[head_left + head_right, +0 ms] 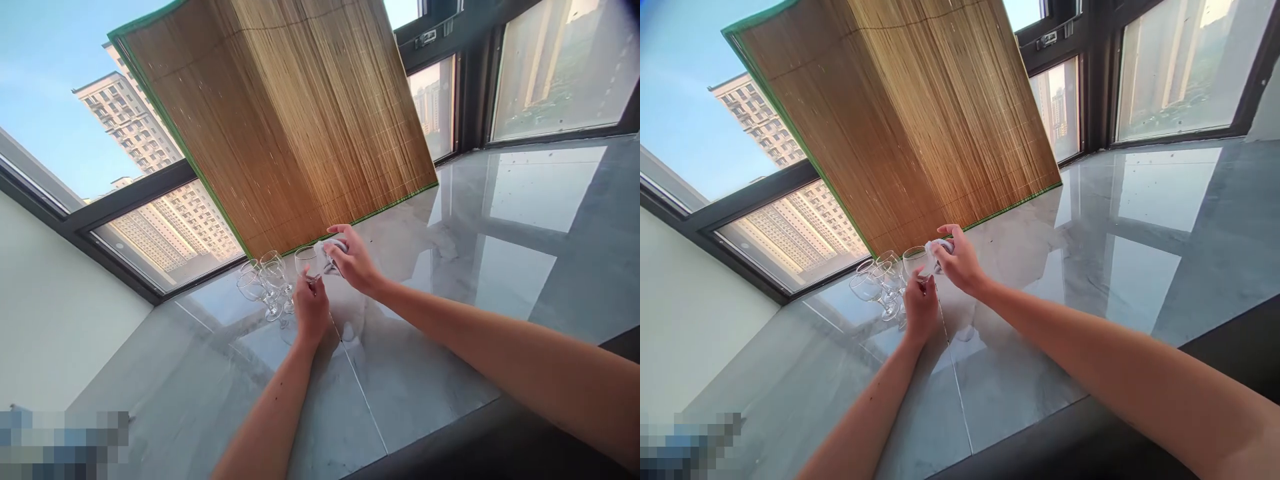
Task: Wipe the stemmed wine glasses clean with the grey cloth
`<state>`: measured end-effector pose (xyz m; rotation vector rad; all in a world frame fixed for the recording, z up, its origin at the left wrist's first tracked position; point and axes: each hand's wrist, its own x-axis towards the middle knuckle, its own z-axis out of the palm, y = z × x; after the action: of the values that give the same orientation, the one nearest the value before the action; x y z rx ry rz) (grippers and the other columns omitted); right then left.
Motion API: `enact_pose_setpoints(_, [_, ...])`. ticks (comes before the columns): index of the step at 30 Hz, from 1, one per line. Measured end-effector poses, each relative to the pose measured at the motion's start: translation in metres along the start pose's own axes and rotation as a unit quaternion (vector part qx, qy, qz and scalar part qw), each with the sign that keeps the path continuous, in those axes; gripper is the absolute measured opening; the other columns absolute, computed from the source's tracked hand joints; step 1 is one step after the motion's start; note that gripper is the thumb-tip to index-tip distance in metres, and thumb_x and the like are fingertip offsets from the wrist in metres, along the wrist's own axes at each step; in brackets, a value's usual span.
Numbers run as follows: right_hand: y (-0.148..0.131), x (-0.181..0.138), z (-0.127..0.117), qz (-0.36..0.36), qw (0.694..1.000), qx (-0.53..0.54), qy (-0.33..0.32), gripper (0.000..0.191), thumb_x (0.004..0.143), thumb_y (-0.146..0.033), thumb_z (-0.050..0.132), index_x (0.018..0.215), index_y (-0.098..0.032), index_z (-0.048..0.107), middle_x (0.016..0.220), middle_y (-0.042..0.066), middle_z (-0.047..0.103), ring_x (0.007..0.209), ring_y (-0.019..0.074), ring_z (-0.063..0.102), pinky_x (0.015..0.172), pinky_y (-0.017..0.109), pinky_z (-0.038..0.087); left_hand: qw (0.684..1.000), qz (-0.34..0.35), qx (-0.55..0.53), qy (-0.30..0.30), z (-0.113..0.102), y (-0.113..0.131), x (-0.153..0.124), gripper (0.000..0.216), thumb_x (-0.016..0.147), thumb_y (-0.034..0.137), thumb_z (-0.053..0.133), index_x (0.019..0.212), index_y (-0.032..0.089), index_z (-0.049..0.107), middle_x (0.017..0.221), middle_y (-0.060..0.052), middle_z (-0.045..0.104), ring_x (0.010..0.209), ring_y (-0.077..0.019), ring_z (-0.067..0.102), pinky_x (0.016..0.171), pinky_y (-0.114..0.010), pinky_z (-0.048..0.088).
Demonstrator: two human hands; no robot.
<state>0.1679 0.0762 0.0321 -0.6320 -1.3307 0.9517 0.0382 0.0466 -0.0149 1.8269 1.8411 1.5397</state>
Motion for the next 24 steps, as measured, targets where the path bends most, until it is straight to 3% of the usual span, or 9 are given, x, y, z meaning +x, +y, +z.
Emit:
enact_pose_setpoints(3, [-0.007, -0.01, 0.0, -0.139, 0.987, -0.071, -0.031, 0.049, 0.082, -0.032, 0.056, 0.127, -0.024, 0.038, 0.093, 0.002, 0.06, 0.066, 0.011, 0.053, 0.063, 0.027, 0.045, 0.999, 0.007, 0.028, 0.016, 0.0, -0.001, -0.001, 0.032, 0.091, 0.024, 0.049, 0.119, 0.016, 0.059, 0.083, -0.005, 0.068, 0.072, -0.0169, 0.06, 0.068, -0.027, 0.041])
enact_pose_setpoints(5, [-0.01, -0.014, 0.0, -0.236, 0.955, -0.158, -0.08, 0.063, 0.075, -0.021, 0.058, 0.133, -0.025, 0.034, 0.11, 0.006, 0.061, 0.082, 0.0157, 0.059, 0.073, 0.031, 0.048, 0.999, 0.012, 0.042, 0.002, -0.001, -0.001, -0.002, 0.021, 0.088, 0.022, 0.051, 0.104, 0.017, 0.064, 0.084, -0.005, 0.069, 0.073, -0.017, 0.059, 0.067, -0.027, 0.04])
enact_pose_setpoints(7, [-0.011, -0.016, 0.0, -0.286, 0.918, -0.252, -0.111, 0.069, 0.069, -0.013, 0.056, 0.134, -0.024, 0.035, 0.12, 0.008, 0.061, 0.098, 0.0206, 0.059, 0.078, 0.033, 0.048, 0.998, 0.012, 0.063, -0.018, -0.002, -0.001, -0.003, 0.012, 0.084, 0.02, 0.053, 0.089, 0.018, 0.065, 0.073, -0.002, 0.065, 0.065, -0.0151, 0.055, 0.061, -0.025, 0.036])
enact_pose_setpoints(9, [-0.012, -0.014, -0.002, -0.288, 0.893, -0.331, -0.104, 0.067, 0.068, -0.009, 0.053, 0.132, -0.024, 0.039, 0.125, 0.008, 0.061, 0.109, 0.0237, 0.057, 0.078, 0.032, 0.048, 0.996, 0.016, 0.081, -0.03, -0.003, 0.0, -0.004, 0.012, 0.082, 0.018, 0.054, 0.086, 0.019, 0.065, 0.065, 0.002, 0.06, 0.059, -0.0129, 0.049, 0.058, -0.024, 0.032])
enact_pose_setpoints(11, [-0.01, -0.007, -0.006, -0.262, 0.887, -0.375, -0.062, 0.063, 0.069, -0.009, 0.051, 0.13, -0.023, 0.043, 0.126, 0.008, 0.061, 0.113, 0.0249, 0.055, 0.077, 0.032, 0.048, 0.995, 0.028, 0.086, -0.034, -0.004, 0.002, -0.005, 0.018, 0.083, 0.019, 0.053, 0.095, 0.02, 0.067, 0.06, 0.005, 0.055, 0.056, -0.0117, 0.046, 0.057, -0.023, 0.03])
enact_pose_setpoints(15, [-0.002, 0.01, -0.017, -0.154, 0.918, -0.364, 0.036, 0.047, 0.079, -0.017, 0.049, 0.126, -0.022, 0.048, 0.11, 0.007, 0.068, 0.094, 0.0228, 0.061, 0.071, 0.031, 0.046, 0.996, 0.044, 0.058, -0.043, -0.004, 0.004, -0.005, 0.033, 0.085, 0.023, 0.052, 0.115, 0.024, 0.067, 0.06, 0.006, 0.052, 0.057, -0.0116, 0.047, 0.06, -0.023, 0.033])
enact_pose_setpoints(18, [0.004, 0.014, -0.02, -0.093, 0.94, -0.327, 0.038, 0.037, 0.084, -0.026, 0.049, 0.121, -0.022, 0.05, 0.096, 0.005, 0.07, 0.077, 0.0199, 0.062, 0.067, 0.029, 0.043, 0.998, 0.037, 0.038, -0.046, -0.004, 0.004, -0.004, 0.039, 0.086, 0.024, 0.052, 0.123, 0.025, 0.064, 0.062, 0.006, 0.051, 0.057, -0.0116, 0.047, 0.061, -0.023, 0.034])
enact_pose_setpoints(24, [-0.001, 0.005, -0.015, -0.143, 0.95, -0.278, 0.02, 0.038, 0.084, -0.024, 0.051, 0.121, -0.023, 0.051, 0.097, 0.004, 0.069, 0.088, 0.0198, 0.062, 0.077, 0.032, 0.045, 0.998, 0.001, 0.049, -0.034, -0.006, 0.004, -0.004, 0.037, 0.086, 0.024, 0.052, 0.122, 0.025, 0.062, 0.06, 0.007, 0.051, 0.056, -0.0116, 0.045, 0.059, -0.023, 0.032])
